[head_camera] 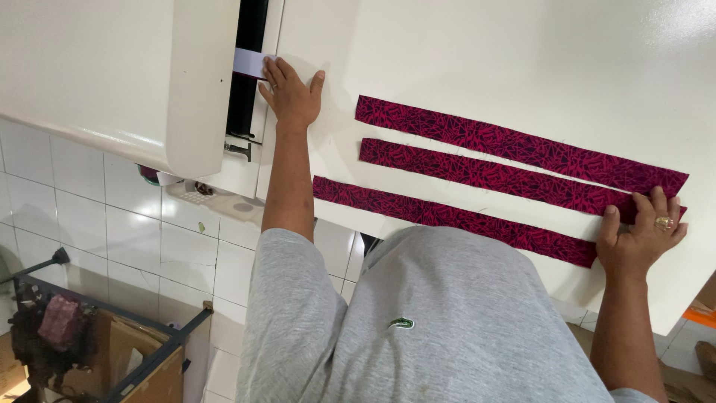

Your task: The person repeatedly places white fabric strips over maroon patterned fabric strips on a sewing machine table, aligns them, and feeds them into the machine. The person then collects the finished strips and stacks them on the table.

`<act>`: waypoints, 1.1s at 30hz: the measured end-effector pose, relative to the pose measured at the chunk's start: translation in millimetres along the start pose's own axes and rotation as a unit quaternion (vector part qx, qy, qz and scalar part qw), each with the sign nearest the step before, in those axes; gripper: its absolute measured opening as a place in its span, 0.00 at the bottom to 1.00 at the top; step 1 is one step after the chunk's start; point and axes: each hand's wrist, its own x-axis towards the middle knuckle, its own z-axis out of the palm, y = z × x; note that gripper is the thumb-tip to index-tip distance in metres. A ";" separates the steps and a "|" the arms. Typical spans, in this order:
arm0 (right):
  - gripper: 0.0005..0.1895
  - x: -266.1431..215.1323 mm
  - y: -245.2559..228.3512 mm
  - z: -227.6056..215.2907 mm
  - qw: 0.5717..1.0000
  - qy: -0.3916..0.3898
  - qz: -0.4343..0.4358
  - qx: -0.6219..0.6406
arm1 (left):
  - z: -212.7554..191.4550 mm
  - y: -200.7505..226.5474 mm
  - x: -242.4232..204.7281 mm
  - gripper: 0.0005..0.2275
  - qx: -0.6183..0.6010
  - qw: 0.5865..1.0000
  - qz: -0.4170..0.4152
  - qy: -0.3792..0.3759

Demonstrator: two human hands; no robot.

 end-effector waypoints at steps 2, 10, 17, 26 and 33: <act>0.19 -0.9 0.2 -0.5 1.000 0.001 0.000 -0.002 | -1.1 0.6 0.4 0.46 0.002 1.000 -0.004 0.001; 0.19 4.8 -16.9 -12.7 0.999 -0.007 0.021 0.031 | -13.6 19.0 -18.7 0.44 0.003 1.000 0.019 0.018; 0.36 14.0 -55.2 -41.1 0.994 -0.083 0.069 0.024 | 30.6 75.0 -142.9 0.40 0.019 0.972 0.233 -0.011; 0.47 59.6 -79.8 -39.9 0.970 -0.215 0.113 -0.017 | 60.0 99.2 -136.2 0.46 0.059 0.967 0.244 -0.039; 0.45 116.7 -95.0 -36.8 0.974 -0.206 0.099 -0.004 | 41.5 119.5 -73.4 0.48 0.100 0.966 0.231 -0.060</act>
